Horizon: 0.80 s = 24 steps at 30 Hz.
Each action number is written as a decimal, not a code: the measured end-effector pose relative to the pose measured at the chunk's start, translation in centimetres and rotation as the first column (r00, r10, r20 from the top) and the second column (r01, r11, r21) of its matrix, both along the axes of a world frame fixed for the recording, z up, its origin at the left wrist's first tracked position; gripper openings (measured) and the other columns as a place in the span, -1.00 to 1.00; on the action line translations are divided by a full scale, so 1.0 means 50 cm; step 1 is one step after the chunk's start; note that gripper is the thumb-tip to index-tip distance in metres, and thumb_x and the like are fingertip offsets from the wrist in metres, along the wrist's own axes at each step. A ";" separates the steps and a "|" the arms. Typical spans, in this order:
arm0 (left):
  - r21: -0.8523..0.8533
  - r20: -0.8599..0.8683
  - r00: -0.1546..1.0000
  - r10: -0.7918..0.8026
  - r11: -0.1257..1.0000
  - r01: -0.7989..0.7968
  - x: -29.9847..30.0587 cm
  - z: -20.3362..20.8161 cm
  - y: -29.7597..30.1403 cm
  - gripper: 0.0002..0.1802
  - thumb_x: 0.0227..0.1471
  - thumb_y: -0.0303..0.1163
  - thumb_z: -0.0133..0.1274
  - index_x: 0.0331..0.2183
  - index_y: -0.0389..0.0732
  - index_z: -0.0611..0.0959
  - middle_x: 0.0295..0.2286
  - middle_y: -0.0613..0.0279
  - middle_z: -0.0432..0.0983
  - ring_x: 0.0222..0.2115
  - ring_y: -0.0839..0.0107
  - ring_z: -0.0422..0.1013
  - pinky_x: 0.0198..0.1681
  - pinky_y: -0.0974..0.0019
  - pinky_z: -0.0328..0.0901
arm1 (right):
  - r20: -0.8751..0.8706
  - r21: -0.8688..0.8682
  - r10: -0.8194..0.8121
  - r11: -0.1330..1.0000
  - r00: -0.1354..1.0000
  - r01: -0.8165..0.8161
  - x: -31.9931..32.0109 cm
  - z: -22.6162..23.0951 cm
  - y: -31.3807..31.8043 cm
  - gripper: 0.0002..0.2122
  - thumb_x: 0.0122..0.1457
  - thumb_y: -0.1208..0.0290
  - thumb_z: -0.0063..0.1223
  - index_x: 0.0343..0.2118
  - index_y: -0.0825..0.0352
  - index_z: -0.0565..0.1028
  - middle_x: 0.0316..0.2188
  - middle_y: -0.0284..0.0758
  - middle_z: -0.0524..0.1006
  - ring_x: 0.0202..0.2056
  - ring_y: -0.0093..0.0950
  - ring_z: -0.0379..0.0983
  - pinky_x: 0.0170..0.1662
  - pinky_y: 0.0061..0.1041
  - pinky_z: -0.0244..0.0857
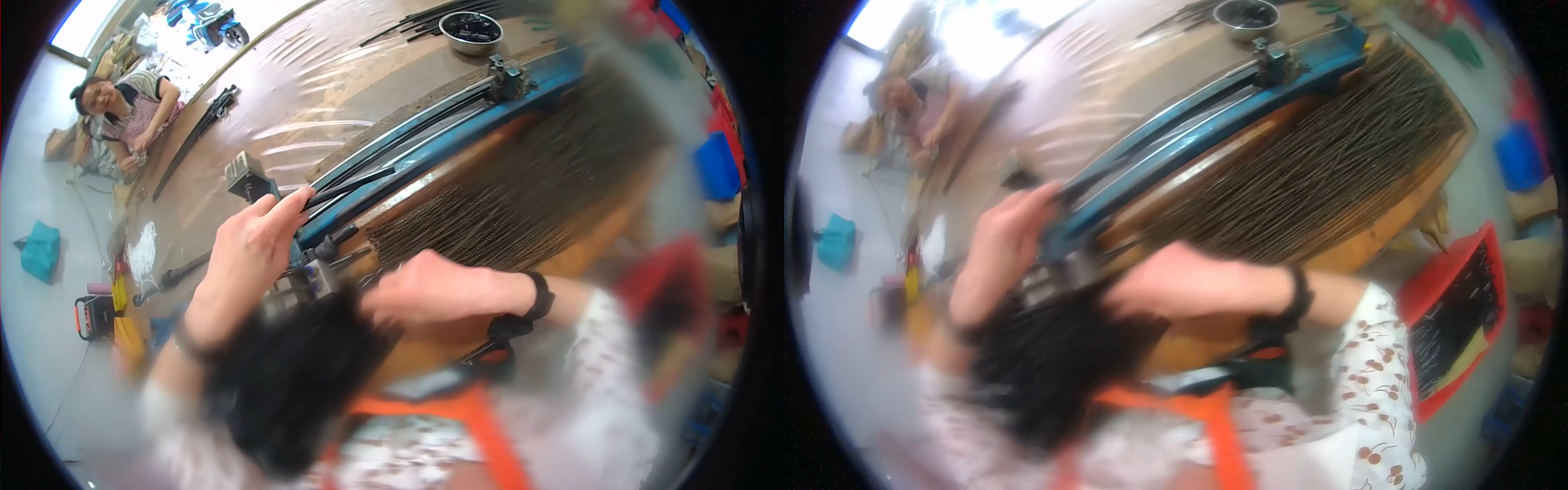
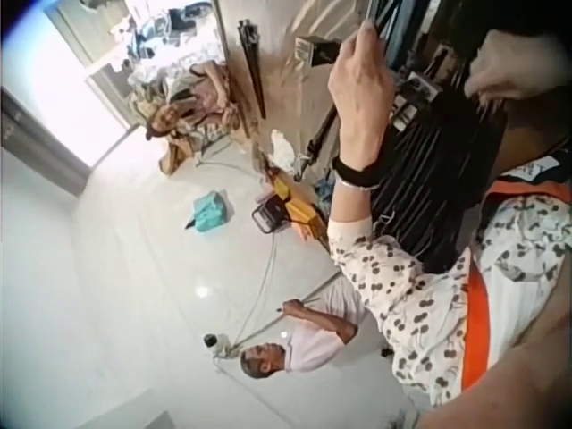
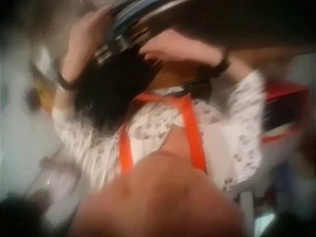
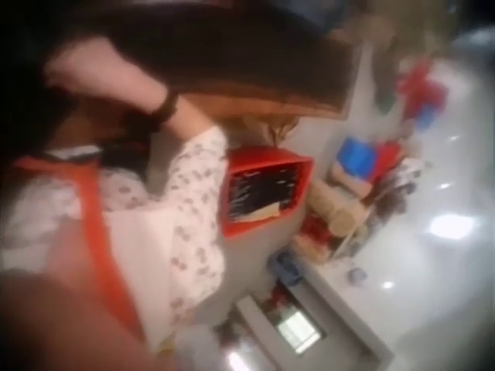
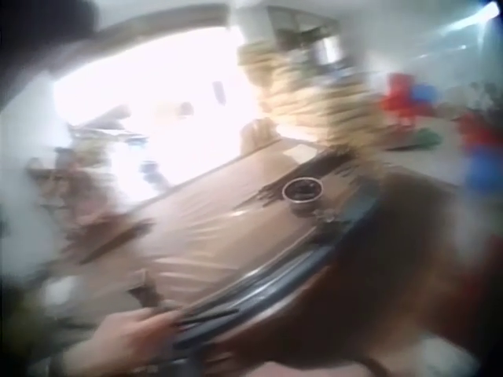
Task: Assembling long black plastic industrial components into a machine fixture on a workbench.
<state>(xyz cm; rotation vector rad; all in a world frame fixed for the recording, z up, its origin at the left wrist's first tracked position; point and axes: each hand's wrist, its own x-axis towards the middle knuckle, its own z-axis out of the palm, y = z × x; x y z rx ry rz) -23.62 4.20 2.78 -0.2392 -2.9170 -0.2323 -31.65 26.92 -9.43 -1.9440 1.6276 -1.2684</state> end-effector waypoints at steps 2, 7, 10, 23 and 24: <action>-0.023 -0.013 0.999 0.030 0.999 -0.030 0.037 0.004 -0.029 -0.66 0.07 -0.50 0.09 -0.07 -0.07 0.61 -0.53 0.07 0.42 -0.51 0.02 0.44 -0.46 0.06 0.33 | 0.079 -0.118 -0.237 0.962 0.968 0.245 -0.042 0.031 -0.008 -0.71 0.17 0.42 0.15 -0.04 0.26 0.51 -0.45 -0.22 0.56 -0.42 -0.33 0.54 -0.35 -0.39 0.42; -0.028 0.073 0.993 0.092 0.996 -0.090 0.096 -0.001 -0.028 -0.58 0.01 -0.65 0.01 -0.05 -0.17 0.61 -0.47 0.03 0.51 -0.44 0.06 0.50 -0.37 0.13 0.39 | 0.197 -0.155 -0.423 0.878 0.885 0.454 -0.069 0.039 -0.034 -0.58 0.20 0.45 0.14 0.14 0.37 0.42 -0.46 -0.24 0.52 -0.43 -0.46 0.47 -0.31 -0.55 0.35; 0.004 0.000 0.999 0.052 0.999 -0.052 0.111 -0.003 -0.009 -0.65 0.03 -0.50 0.13 -0.08 -0.09 0.64 -0.57 0.12 0.37 -0.56 0.12 0.41 -0.50 0.11 0.30 | 0.179 -0.128 -0.355 0.916 0.918 0.380 -0.048 0.067 -0.037 -0.53 0.22 0.47 0.11 0.20 0.38 0.35 -0.44 -0.17 0.52 -0.44 -0.41 0.48 -0.32 -0.51 0.34; -0.001 0.224 0.974 0.028 1.000 -0.029 0.116 0.005 0.020 -0.72 0.00 -0.60 0.00 -0.19 -0.24 0.65 -0.52 0.01 0.51 -0.48 0.00 0.47 -0.42 0.06 0.35 | -0.494 -0.026 -0.317 0.936 0.809 0.351 -0.026 0.058 -0.020 -0.37 0.07 0.53 -0.04 0.24 0.57 0.14 -0.50 -0.15 0.49 -0.39 -0.20 0.50 -0.48 -0.29 0.43; 0.003 0.219 0.976 0.005 1.000 -0.006 0.109 0.006 0.014 -0.72 0.00 -0.60 0.00 -0.19 -0.24 0.65 -0.52 0.01 0.51 -0.48 0.00 0.47 -0.42 0.06 0.35 | -0.500 -0.025 -0.334 0.928 0.799 0.372 -0.028 0.058 -0.015 -0.37 0.07 0.53 -0.04 0.24 0.57 0.14 -0.50 -0.15 0.49 -0.39 -0.20 0.50 -0.48 -0.29 0.43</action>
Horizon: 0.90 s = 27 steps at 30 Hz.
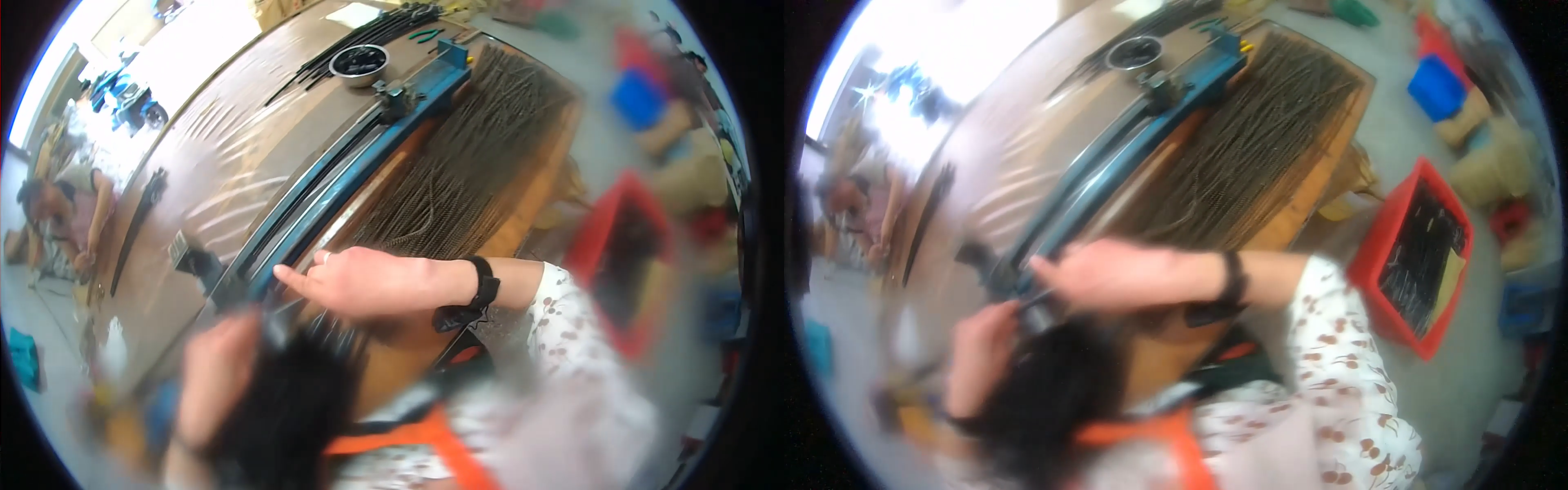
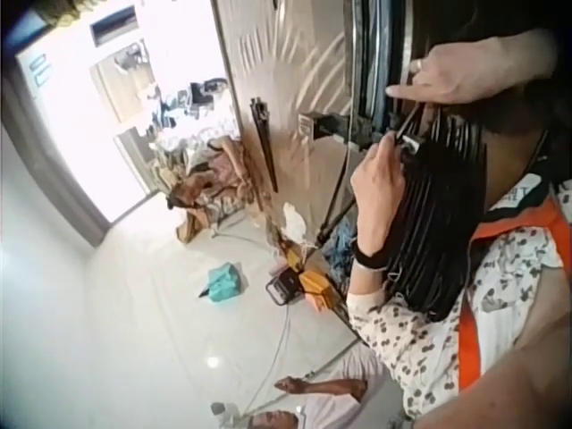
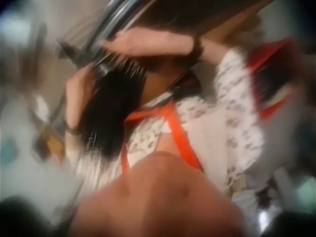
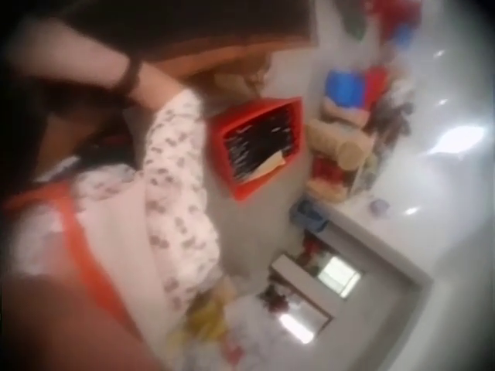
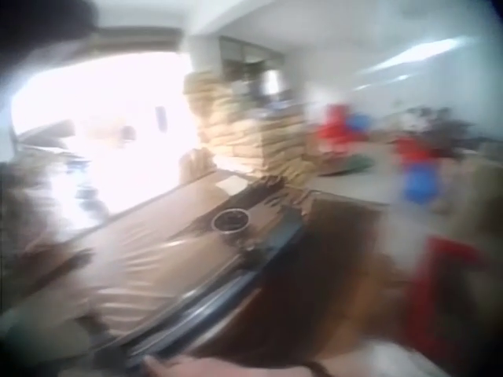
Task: Assembling long black plastic industrial components into a machine fixture on a workbench.
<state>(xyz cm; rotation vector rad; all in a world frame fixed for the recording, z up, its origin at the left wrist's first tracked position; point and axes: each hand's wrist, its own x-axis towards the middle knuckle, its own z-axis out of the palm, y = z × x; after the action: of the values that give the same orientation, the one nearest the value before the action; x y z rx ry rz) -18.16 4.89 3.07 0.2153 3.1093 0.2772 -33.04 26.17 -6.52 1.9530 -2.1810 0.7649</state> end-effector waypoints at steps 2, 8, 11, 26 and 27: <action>0.215 0.147 0.989 0.008 0.976 -0.040 -0.018 0.001 -0.009 -0.84 -0.06 -0.57 0.01 -0.34 -0.21 0.60 -0.52 -0.06 0.49 -0.45 -0.07 0.46 -0.43 0.02 0.33 | -0.007 -0.044 0.001 0.999 1.000 -0.001 -0.006 -0.001 0.010 -0.38 0.06 0.49 -0.03 0.23 0.56 0.18 -0.54 -0.25 0.45 -0.44 -0.25 0.48 -0.49 -0.33 0.43; 0.043 0.241 0.968 0.070 0.996 -0.083 -0.048 0.009 0.048 -0.96 0.01 -0.49 0.03 -0.39 -0.20 0.55 -0.51 -0.08 0.52 -0.49 -0.12 0.46 -0.44 -0.04 0.34 | -0.052 -0.096 -0.042 0.995 0.998 0.037 0.015 -0.004 0.010 -0.36 0.04 0.50 -0.01 0.24 0.52 0.19 -0.55 -0.31 0.42 -0.45 -0.27 0.44 -0.52 -0.40 0.41; 0.081 0.163 0.986 0.046 0.995 -0.060 -0.071 -0.020 0.042 -0.93 0.06 -0.44 0.06 -0.33 -0.16 0.57 -0.51 -0.03 0.52 -0.50 -0.09 0.46 -0.44 -0.04 0.36 | 0.265 -0.342 -0.004 0.935 0.964 0.098 -0.029 -0.038 0.028 -0.34 0.08 0.60 0.10 0.29 0.42 0.16 -0.41 -0.27 0.52 -0.39 -0.29 0.48 -0.32 -0.33 0.42; -0.300 -0.213 0.966 -0.150 0.950 0.081 -0.117 -0.030 -0.017 -0.61 -0.07 -0.58 -0.03 -0.10 -0.29 0.53 -0.44 0.02 0.41 -0.38 0.05 0.38 -0.35 0.08 0.31 | 0.044 -0.337 -0.336 0.882 0.941 0.331 -0.240 -0.108 0.114 -0.42 0.01 0.19 0.31 0.14 0.14 0.44 -0.38 -0.26 0.61 -0.47 -0.31 0.51 -0.38 -0.39 0.47; -0.277 -0.182 0.973 -0.139 0.957 0.085 -0.123 -0.016 -0.031 -0.56 -0.09 -0.60 -0.03 -0.08 -0.27 0.53 -0.42 0.02 0.42 -0.36 0.04 0.40 -0.32 0.07 0.32 | 0.052 -0.266 -0.477 0.840 0.878 0.472 -0.266 -0.132 0.128 -0.44 0.02 0.18 0.31 0.13 0.13 0.45 -0.39 -0.27 0.61 -0.51 -0.29 0.50 -0.38 -0.38 0.46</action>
<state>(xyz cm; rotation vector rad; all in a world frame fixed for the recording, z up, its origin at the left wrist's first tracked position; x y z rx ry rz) -24.28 3.34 2.29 0.4382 3.2658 -0.1784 -46.35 32.58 -13.15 1.2064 -2.2627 0.8907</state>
